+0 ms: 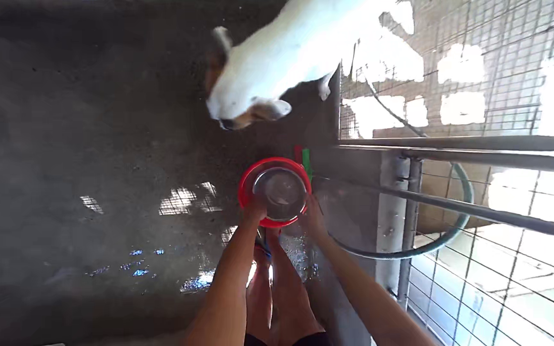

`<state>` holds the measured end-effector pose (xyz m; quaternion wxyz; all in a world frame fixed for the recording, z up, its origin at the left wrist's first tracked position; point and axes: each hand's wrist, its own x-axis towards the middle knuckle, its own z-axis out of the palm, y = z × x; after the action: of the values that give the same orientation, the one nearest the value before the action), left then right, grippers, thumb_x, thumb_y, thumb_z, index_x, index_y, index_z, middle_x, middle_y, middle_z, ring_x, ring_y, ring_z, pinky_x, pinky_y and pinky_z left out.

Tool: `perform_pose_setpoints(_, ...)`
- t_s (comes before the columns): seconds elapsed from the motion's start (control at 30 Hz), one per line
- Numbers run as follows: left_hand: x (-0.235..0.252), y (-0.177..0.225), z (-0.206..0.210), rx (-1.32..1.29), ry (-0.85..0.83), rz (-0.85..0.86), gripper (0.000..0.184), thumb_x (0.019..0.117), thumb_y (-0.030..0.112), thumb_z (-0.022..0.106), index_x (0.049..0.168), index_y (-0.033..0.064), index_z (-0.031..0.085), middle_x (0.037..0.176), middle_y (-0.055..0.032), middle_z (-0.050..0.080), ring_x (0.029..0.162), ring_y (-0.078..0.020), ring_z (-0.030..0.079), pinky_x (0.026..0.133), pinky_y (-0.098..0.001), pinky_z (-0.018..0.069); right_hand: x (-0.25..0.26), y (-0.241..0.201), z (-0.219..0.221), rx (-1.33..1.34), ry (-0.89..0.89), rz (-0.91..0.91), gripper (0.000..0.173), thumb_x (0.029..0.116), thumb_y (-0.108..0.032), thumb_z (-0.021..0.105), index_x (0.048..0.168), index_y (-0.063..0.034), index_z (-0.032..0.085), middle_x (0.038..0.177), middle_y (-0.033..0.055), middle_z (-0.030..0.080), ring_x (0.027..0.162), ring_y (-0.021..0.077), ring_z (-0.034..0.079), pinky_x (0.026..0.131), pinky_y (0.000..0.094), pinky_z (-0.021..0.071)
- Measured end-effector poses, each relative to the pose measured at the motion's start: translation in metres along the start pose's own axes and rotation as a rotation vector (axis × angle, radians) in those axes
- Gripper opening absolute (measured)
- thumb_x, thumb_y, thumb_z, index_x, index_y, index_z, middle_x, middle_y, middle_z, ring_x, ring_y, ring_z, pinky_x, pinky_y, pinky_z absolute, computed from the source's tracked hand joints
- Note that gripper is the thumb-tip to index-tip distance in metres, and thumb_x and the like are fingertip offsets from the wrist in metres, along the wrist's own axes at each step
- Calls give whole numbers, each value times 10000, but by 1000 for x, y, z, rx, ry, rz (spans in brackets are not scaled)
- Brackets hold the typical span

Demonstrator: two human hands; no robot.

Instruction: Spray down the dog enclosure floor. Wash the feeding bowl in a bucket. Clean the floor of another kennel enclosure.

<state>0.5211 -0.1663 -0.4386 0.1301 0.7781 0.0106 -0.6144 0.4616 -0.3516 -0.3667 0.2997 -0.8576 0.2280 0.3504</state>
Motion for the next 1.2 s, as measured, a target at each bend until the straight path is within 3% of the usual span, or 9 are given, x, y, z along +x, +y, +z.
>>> perform_pose_setpoints(0.1,2,-3,19,2,-1,5,821,895,114,709,1575,-60,285,1588,-281,378,1390,-461,480,1054,-640,467,60,-18,-9,-153,-54,139,708,952,-163,663,1567,13,358,1596,308,331,1455,437,397,1171,532,391)
perform_pose_setpoints(0.23,31,-4,19,-109,1,-36,727,955,267,668,1555,-21,375,1578,-265,412,1395,-454,481,1056,-669,452,72,-41,-2,-278,-68,282,493,982,-143,599,1446,5,527,1563,312,355,1424,447,422,1109,533,454)
perform_pose_setpoints(0.4,57,-5,28,-242,4,54,552,971,200,637,1481,32,514,1505,-233,521,1401,-427,486,1115,-656,408,73,-61,7,-246,-174,238,580,1016,-208,577,1531,-11,398,1425,267,549,1280,403,587,1056,555,486)
perform_pose_setpoints(0.57,68,-16,20,-621,237,13,500,1046,232,585,1437,-72,513,1442,-306,547,1387,-419,504,1171,-559,378,84,-62,25,-276,-171,197,510,1038,-254,558,1494,-40,483,1294,239,659,1212,400,638,1029,578,487)
perform_pose_setpoints(0.7,108,-23,27,-768,335,-24,583,1025,281,629,1488,-37,476,1476,-289,525,1413,-413,476,1185,-564,358,86,-63,35,-196,-101,232,548,1008,-250,601,1485,-13,471,1370,274,586,1227,406,620,1034,546,499)
perform_pose_setpoints(0.8,124,-24,25,-806,250,-54,564,1018,278,652,1456,-47,511,1458,-302,534,1398,-436,480,1171,-597,358,93,-61,38,-196,-90,307,679,981,-248,640,1539,4,347,1392,293,559,1266,424,589,1045,544,493)
perform_pose_setpoints(0.97,133,-27,21,-659,145,-81,485,1019,210,629,1417,-54,546,1432,-314,549,1372,-449,501,1145,-615,370,100,-69,42,-178,-160,392,690,982,-221,615,1573,-41,307,1321,252,630,1220,394,632,1019,562,506)
perform_pose_setpoints(1.1,109,-19,6,-818,124,-185,472,1049,253,595,1404,-55,555,1434,-279,561,1359,-382,531,1151,-530,400,101,-74,41,-182,-142,392,698,984,-207,621,1586,-57,302,1345,247,620,1231,392,626,1032,563,495)
perform_pose_setpoints(1.2,100,-16,8,-783,159,-181,462,1058,287,578,1412,-11,571,1425,-247,585,1339,-372,554,1142,-546,411,104,-75,43,-210,-164,408,690,1006,-233,591,1599,-77,274,1336,250,624,1235,395,623,1029,558,498)
